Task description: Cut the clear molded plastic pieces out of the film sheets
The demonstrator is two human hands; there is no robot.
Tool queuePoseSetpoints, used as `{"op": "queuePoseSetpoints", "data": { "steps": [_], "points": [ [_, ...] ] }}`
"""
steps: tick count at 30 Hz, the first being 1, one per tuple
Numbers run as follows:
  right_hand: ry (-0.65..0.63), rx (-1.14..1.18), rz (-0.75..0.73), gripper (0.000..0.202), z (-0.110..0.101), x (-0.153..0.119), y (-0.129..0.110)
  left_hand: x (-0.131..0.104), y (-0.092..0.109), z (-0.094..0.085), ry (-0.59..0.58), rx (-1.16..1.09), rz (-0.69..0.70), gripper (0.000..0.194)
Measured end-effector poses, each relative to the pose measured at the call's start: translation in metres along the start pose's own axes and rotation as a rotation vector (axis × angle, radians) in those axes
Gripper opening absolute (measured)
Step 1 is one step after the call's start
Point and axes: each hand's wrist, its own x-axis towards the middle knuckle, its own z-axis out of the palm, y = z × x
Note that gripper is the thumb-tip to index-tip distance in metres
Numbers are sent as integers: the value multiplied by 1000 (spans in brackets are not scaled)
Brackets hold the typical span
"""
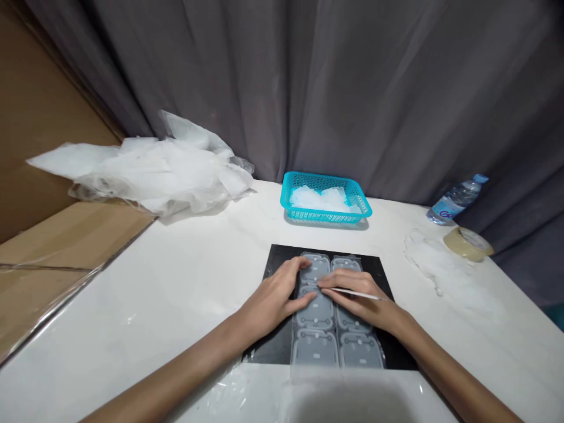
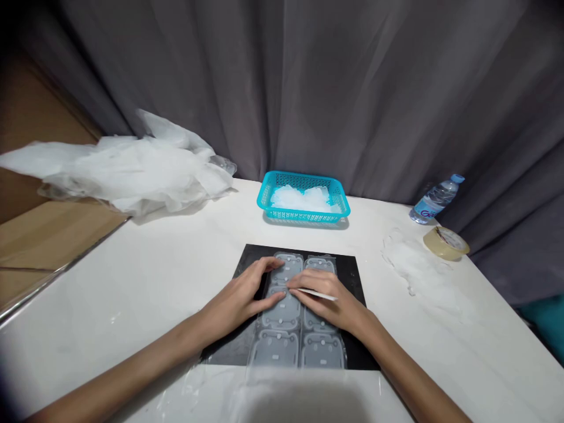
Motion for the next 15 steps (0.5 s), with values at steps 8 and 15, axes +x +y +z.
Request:
{"op": "queuePoseSetpoints", "data": {
  "steps": [8,15],
  "points": [
    [32,16,19,15,4,0,1,0,-1,0,16,23,22,41],
    [67,-18,-18,16,11,-1,6,-1,1,-2,20,30,37,40]
  ]
}}
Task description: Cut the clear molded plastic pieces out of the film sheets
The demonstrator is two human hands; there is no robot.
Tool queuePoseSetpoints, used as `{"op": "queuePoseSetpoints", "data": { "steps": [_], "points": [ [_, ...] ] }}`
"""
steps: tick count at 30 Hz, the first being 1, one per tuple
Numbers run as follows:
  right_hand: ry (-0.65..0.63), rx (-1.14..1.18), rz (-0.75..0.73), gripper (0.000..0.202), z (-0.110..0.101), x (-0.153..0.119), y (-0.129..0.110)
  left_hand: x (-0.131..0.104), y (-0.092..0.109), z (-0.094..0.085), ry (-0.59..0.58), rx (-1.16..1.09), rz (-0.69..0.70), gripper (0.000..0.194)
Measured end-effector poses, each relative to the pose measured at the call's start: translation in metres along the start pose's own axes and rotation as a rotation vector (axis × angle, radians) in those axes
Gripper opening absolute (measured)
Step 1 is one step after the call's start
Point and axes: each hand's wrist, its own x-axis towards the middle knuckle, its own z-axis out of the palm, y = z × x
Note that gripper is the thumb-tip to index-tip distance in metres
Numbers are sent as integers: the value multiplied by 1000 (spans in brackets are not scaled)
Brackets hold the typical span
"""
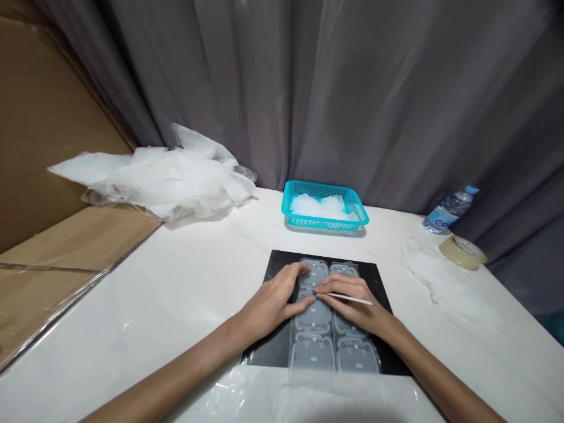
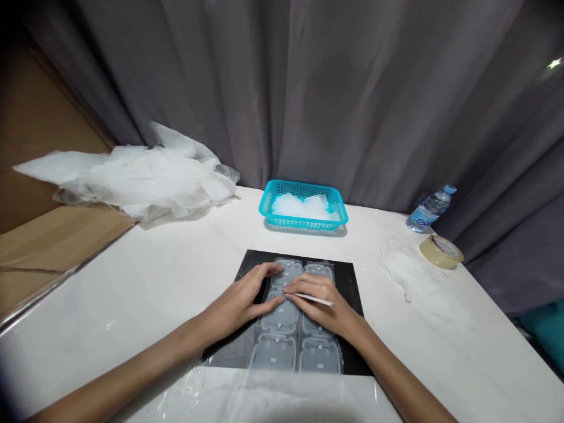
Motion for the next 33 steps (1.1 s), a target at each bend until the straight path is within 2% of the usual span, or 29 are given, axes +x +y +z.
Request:
{"op": "queuePoseSetpoints", "data": {
  "steps": [9,13,18,25,29,33],
  "points": [
    [-43,-87,-35,13,-2,1,-5,0,3,1,-11,30,13,33],
    [-73,-141,-86,16,-2,1,-7,-1,4,5,-22,128,68,19],
    [-78,-154,-55,15,-4,-1,-8,-3,3,6,5,183,98,7],
    [-65,-129,-13,15,-9,-4,-6,-3,7,3,11,137,83,8],
    [-58,-105,-24,16,-4,-3,-3,-2,8,2,-2,86,26,15],
    [-47,-120,-61,15,1,0,-5,-1,9,1,-3,77,28,15]
  ]
}}
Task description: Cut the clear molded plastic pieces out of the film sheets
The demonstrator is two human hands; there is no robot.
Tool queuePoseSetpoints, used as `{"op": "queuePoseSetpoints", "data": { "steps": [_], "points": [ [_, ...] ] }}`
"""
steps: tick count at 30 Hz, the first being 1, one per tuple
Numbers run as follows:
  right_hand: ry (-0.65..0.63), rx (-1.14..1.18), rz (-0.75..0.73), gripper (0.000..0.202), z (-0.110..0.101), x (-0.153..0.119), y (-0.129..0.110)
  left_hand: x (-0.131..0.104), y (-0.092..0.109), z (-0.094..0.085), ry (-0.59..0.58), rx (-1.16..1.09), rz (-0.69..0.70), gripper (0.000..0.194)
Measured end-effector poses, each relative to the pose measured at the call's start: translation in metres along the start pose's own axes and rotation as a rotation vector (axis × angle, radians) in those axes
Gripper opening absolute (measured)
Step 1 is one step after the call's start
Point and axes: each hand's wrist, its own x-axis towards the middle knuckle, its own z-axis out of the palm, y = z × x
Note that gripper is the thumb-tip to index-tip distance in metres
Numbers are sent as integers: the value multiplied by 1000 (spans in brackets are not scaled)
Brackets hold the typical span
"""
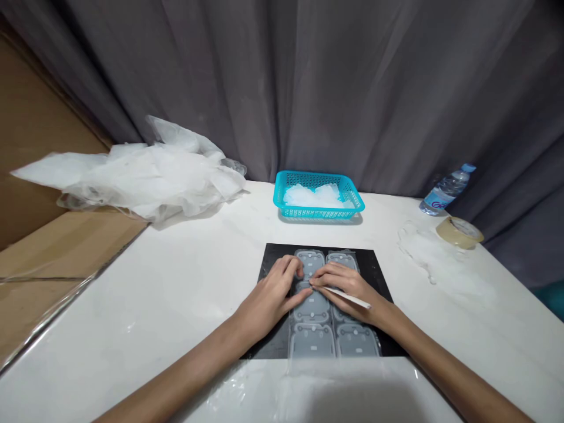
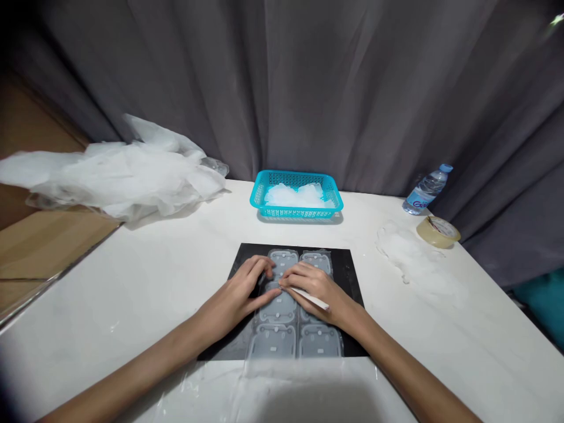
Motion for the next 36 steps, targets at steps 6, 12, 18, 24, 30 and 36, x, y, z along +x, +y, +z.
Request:
{"op": "queuePoseSetpoints", "data": {
  "steps": [6,12,18,24,30,36],
  "points": [
    [-111,-164,-36,16,-5,-6,0,0,0,2,2,-7,-2,14],
    [-199,-357,-93,20,-7,-11,3,2,-5,6,23,-32,-30,18],
    [-159,-548,-247,20,-4,0,-5,1,2,4,31,26,-23,17],
    [-138,-457,-210,20,-2,4,-3,-10,3,18,57,496,204,10],
    [-102,-20,-19,15,-4,16,-1,-24,9,18,-47,609,316,43],
    [392,97,279,20,-53,43,46,-22,11,15,-78,545,223,21]
  ]
}}
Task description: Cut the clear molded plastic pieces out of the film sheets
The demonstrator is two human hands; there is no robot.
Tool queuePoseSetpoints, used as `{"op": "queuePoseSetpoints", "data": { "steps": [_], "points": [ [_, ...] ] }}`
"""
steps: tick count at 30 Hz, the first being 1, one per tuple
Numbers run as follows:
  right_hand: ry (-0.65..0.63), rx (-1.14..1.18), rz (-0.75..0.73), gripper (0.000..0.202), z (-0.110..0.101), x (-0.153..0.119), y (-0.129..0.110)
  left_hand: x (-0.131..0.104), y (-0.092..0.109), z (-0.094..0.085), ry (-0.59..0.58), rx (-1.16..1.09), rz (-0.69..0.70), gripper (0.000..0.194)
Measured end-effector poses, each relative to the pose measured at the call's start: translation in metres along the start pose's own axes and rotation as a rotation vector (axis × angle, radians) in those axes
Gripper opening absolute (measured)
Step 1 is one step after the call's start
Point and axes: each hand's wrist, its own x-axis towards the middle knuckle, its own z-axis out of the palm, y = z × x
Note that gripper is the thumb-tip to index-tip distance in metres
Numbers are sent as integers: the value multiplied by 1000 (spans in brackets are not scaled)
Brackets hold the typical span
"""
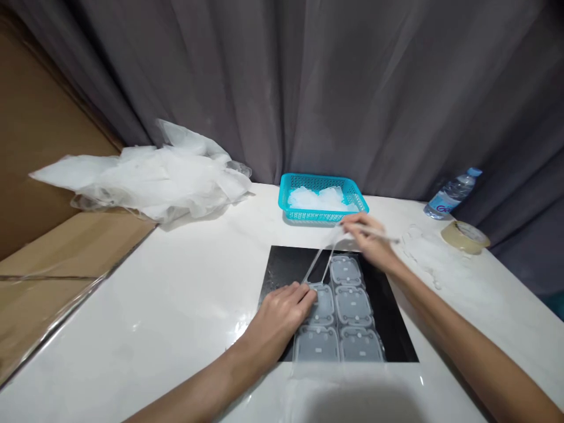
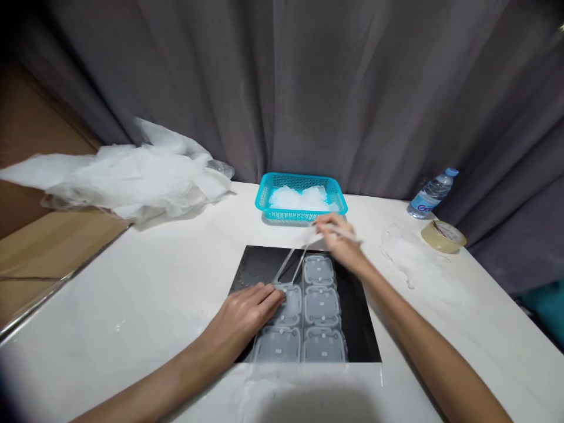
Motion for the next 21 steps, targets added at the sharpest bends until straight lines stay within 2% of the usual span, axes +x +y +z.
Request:
{"op": "queuePoseSetpoints", "data": {
  "steps": [3,5,7,10,12,14,17,21],
  "points": [
    [278,6,100,18,-35,17,16,-1,-6,8,26,-4,22,17],
    [358,31,151,19,-47,14,18,-2,-10,15,65,4,52,20],
    [337,80,204,21,-47,4,15,-1,-12,19,118,15,52,32],
    [228,191,281,24,-30,-13,6,3,-13,14,161,-32,0,45],
    [166,273,325,26,-17,-20,1,7,-15,5,139,-159,-49,41],
    [118,352,359,29,-7,-23,-3,14,-19,-4,128,-320,-135,28],
    [66,441,386,31,0,-23,-8,33,-30,-10,162,-481,-295,17],
    [37,504,396,30,2,-20,-15,68,-36,-3,201,-580,-369,39]
  ]
}}
